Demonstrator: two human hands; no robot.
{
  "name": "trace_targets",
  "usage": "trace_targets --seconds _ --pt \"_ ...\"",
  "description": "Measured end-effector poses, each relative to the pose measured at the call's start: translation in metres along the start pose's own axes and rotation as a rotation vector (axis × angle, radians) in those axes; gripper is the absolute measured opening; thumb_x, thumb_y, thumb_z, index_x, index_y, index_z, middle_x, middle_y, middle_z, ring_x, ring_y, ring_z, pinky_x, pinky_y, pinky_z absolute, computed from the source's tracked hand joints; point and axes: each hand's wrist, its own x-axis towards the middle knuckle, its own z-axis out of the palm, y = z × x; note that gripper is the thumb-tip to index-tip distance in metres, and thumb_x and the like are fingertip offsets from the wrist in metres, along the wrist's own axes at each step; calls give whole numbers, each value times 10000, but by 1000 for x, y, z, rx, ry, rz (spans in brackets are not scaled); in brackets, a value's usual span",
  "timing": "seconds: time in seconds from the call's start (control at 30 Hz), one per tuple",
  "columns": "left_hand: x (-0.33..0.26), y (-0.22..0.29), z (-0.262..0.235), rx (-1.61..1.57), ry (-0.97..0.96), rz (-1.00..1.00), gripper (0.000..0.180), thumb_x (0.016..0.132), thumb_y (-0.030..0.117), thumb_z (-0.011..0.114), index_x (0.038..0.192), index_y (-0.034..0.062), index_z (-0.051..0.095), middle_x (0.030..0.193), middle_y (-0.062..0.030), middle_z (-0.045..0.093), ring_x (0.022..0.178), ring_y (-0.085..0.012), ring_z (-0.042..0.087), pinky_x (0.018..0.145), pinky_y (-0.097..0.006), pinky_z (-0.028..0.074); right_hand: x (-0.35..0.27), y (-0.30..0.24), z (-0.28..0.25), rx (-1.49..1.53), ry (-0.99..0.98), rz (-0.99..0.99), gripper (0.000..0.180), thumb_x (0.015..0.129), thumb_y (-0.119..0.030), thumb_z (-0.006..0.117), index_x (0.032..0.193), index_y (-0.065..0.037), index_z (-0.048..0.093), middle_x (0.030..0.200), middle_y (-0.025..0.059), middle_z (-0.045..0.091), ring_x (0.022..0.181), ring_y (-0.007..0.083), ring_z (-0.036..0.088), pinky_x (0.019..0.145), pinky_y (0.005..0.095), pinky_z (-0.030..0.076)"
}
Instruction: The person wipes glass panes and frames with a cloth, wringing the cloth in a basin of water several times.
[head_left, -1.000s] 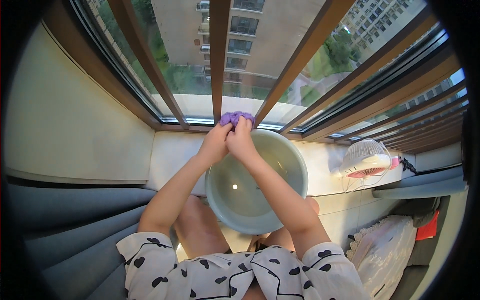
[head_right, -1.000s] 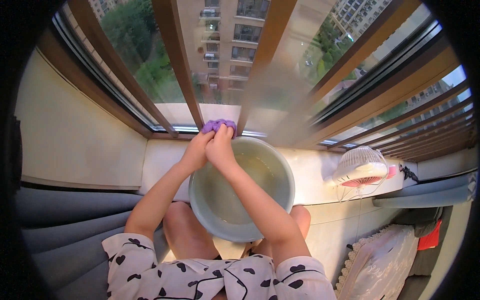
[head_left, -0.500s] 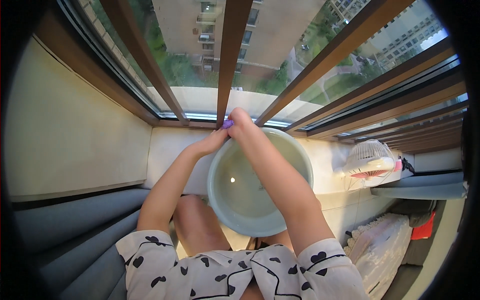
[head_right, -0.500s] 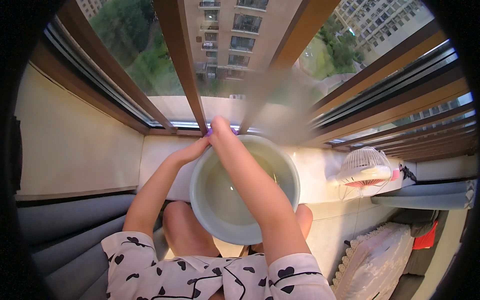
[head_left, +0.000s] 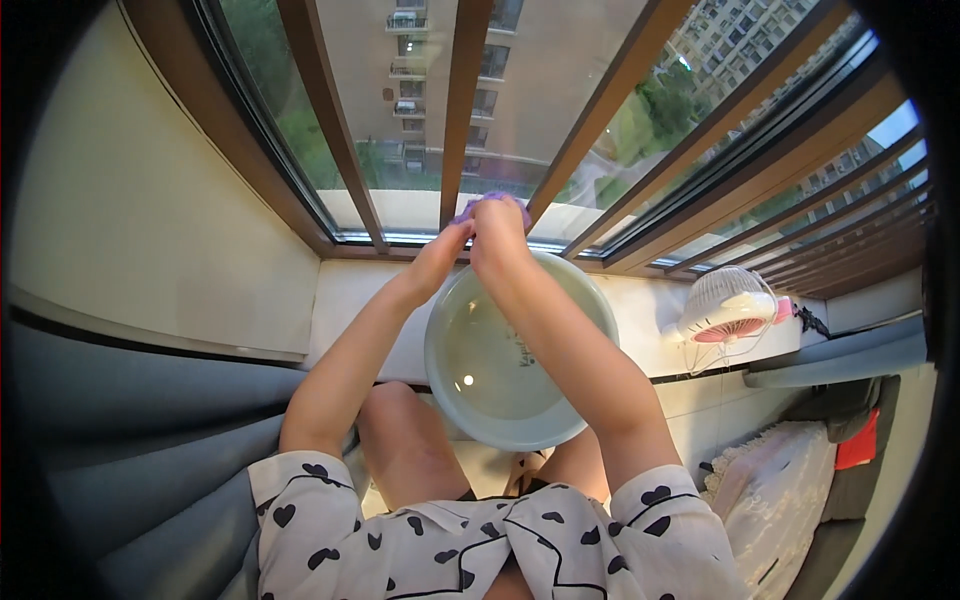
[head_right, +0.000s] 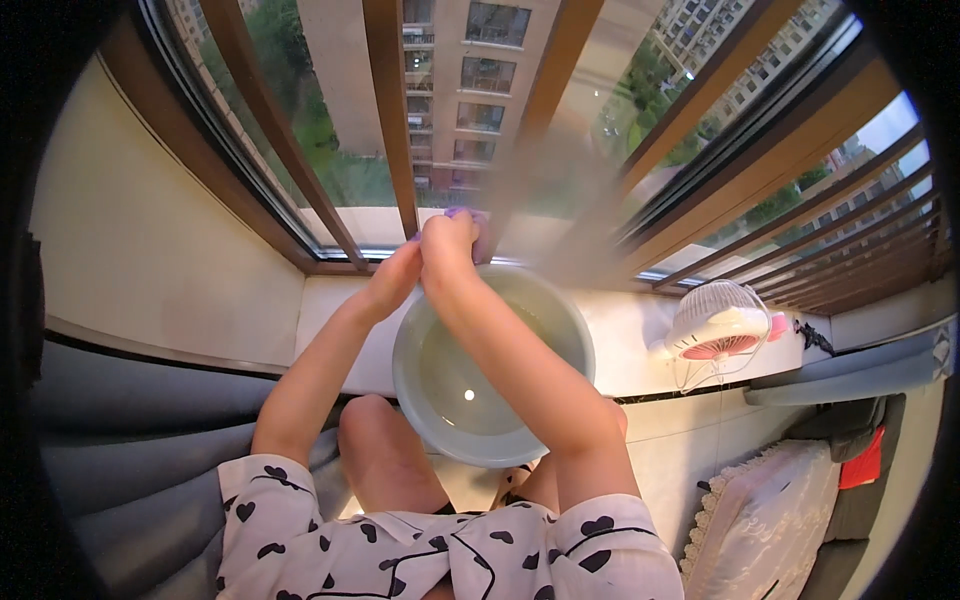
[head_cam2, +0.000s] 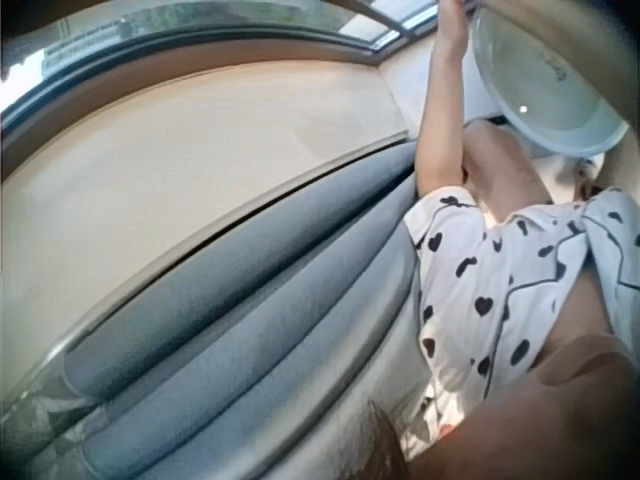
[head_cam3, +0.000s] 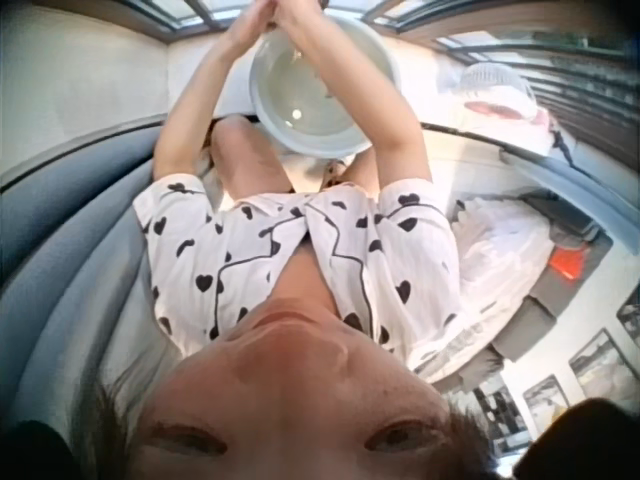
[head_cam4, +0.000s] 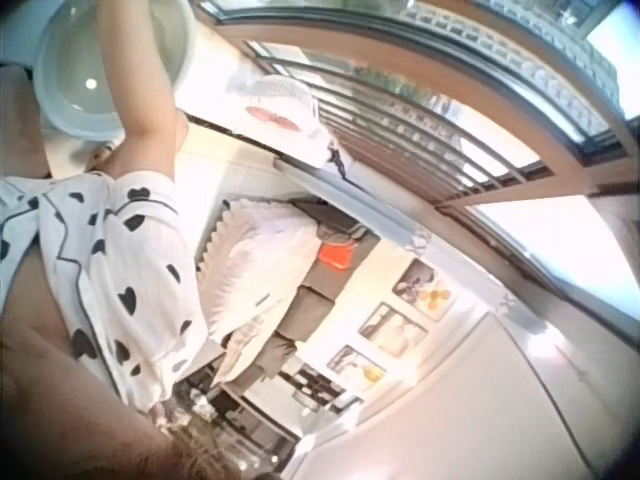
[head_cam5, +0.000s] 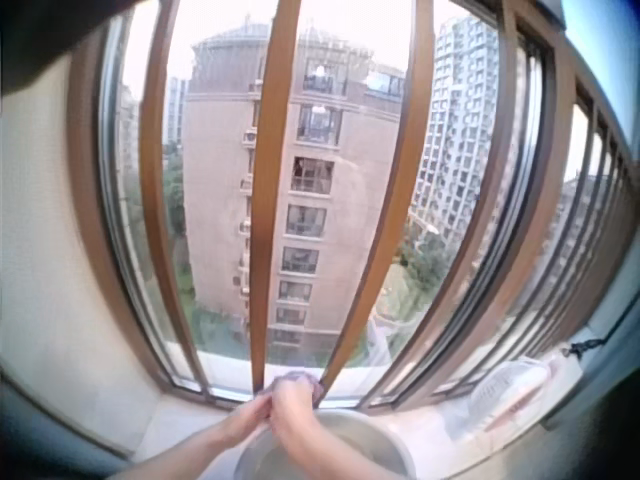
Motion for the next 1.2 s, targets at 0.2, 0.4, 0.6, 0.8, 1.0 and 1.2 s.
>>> trace_targets --seconds 0.2,0.4,0.6,0.8,1.0,1.2 --pt "-13 69 46 -111 -59 149 428 1002 253 290 1285 8 495 1324 -68 493 1210 -152 453 1054 -315 319 -91 -60 -15 -237 -150 -498 509 771 -32 465 1271 24 386 1192 190 389 1114 352 390 973 376 324" --pt "-4 69 59 -153 24 81 445 993 267 289 1296 3 481 1279 -87 525 1167 -176 495 1013 -327 359 -85 -47 -24 -207 -113 -761 349 827 -65 460 1169 -11 419 1165 115 384 1067 248 396 956 303 329" --pt "6 54 44 8 53 96 423 991 247 303 1269 6 510 1267 -87 528 1132 -170 521 981 -311 394 -84 -36 -37 -141 -221 -644 334 829 -23 456 1162 -26 440 1143 94 407 1022 207 448 909 308 382" --pt "-23 83 123 602 343 726 345 929 22 462 1270 -5 508 1287 -111 511 1078 -169 554 888 -288 447 -133 -69 -91 -146 -175 -1200 484 831 25 454 1303 72 357 1264 230 421 1114 365 444 930 439 370" --pt "34 98 144 712 403 940 425 929 19 498 1351 52 463 1330 -129 483 1166 -228 511 977 -314 398 -86 -111 -82 -198 -55 -1229 427 866 8 427 1287 75 412 1244 251 478 1164 401 469 995 399 367" --pt "44 142 160 791 540 1070 419 897 -18 546 1310 47 514 1309 -142 522 1189 -244 515 983 -323 400 -99 -171 -74 -69 -138 -1333 335 889 3 433 1216 35 500 1113 208 559 1011 399 548 888 398 436"
